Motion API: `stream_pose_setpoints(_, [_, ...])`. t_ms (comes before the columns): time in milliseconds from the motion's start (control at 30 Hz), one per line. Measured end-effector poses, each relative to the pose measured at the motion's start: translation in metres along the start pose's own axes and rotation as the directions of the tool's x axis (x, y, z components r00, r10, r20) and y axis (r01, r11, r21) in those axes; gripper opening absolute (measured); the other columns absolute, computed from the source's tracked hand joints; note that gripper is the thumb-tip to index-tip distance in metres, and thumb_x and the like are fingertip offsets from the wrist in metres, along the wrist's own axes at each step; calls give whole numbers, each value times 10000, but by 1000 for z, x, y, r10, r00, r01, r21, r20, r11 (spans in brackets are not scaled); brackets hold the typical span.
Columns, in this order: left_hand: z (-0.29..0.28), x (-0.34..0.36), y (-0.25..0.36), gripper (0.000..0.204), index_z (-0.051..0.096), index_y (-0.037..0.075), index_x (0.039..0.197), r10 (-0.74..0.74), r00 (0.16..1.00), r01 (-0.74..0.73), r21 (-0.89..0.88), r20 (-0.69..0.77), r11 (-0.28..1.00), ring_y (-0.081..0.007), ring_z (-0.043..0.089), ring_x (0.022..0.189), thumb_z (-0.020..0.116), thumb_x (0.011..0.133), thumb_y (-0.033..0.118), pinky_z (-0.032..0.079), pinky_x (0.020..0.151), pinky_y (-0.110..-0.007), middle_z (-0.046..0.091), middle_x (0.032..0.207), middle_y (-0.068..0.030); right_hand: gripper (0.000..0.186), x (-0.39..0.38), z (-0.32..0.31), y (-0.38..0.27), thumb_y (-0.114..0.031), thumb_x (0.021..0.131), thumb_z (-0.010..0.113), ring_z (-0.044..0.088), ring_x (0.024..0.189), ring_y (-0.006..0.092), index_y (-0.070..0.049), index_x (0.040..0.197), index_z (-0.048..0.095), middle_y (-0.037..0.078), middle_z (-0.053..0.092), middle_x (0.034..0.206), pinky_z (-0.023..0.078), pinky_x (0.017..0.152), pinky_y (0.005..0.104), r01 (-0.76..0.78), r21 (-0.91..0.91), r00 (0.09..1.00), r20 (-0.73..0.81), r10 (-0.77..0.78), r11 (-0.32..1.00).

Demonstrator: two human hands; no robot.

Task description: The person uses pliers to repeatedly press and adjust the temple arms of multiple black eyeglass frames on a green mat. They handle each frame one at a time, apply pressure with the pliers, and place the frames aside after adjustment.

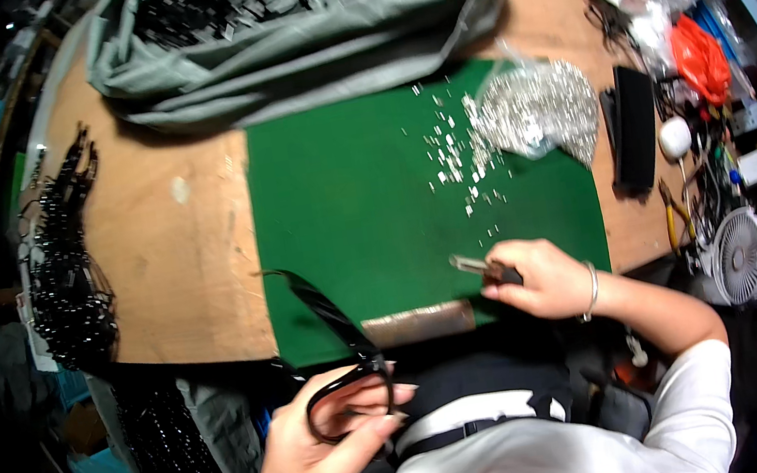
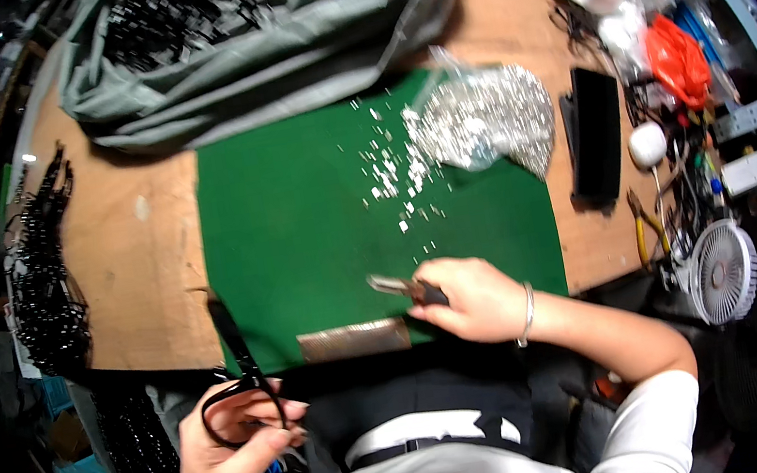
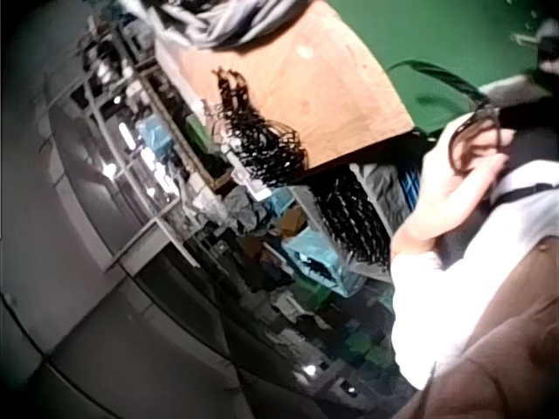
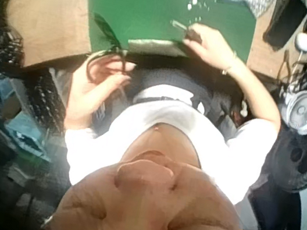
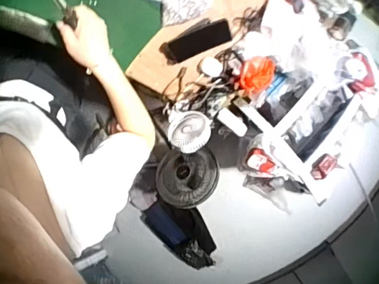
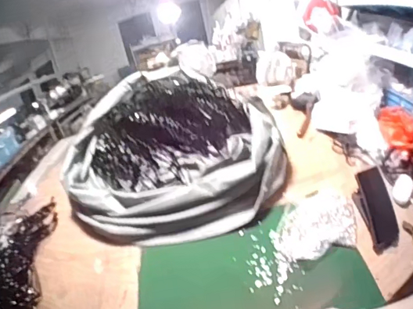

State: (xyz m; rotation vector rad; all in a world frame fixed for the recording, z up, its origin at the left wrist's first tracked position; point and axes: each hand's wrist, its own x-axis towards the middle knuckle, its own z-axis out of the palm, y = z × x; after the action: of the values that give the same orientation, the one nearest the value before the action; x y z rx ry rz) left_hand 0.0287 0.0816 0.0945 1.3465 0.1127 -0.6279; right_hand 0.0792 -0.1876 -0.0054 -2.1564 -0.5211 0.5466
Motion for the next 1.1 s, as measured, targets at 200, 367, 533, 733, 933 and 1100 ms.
stream_pose_setpoints(200, [-68,60,24,286,520,-59,1001,228,962,-22,790,-151,613,-139,600,744,594,727,-14,473,663,-250,623,892,-132,215,3,-1,-4,-244,764,587,556,655,314,-35,789,544,144,553,709,442,588,369,9,-58,1000,12,-8,998])
stream_pose_setpoints(367, [-143,66,14,250,545,10,935,126,971,117,866,-203,487,-219,624,740,632,703,41,486,647,-293,624,864,-111,231,-3,-5,-1,-252,764,590,555,640,317,-24,771,552,148,555,687,436,574,365,-20,26,998,-51,21,999])
stream_pose_setpoints(533, [-147,58,3,382,518,33,979,522,851,20,996,-62,85,-295,558,812,687,658,156,452,717,-359,576,886,-134,286,-1,-6,1,-307,782,560,559,636,328,-22,796,560,159,563,680,441,580,377,-52,-22,999,11,52,998])
stream_pose_setpoints(733, [-103,103,31,353,501,45,1005,590,791,-244,967,159,67,-285,541,813,647,718,189,442,715,-357,559,861,-129,342,9,-12,3,-355,784,575,575,625,215,-15,805,559,107,578,663,449,599,321,-212,101,969,154,195,972])
stream_pose_setpoints(933, [-110,151,56,294,510,53,970,678,676,-324,943,289,-79,-295,503,888,629,735,184,412,758,-363,543,907,-119,201,77,-47,-31,-237,805,561,518,592,83,-37,793,553,23,560,651,413,535,205,-299,651,953,232,192,697])
stream_pose_setpoints(1100, [-152,207,82,330,503,48,976,741,578,-278,936,342,-216,-307,478,950,642,709,183,399,814,-353,538,958,-117,182,203,-61,-62,-227,784,572,559,597,103,-48,817,558,27,560,644,439,482,216,-114,784,983,2,182,610])
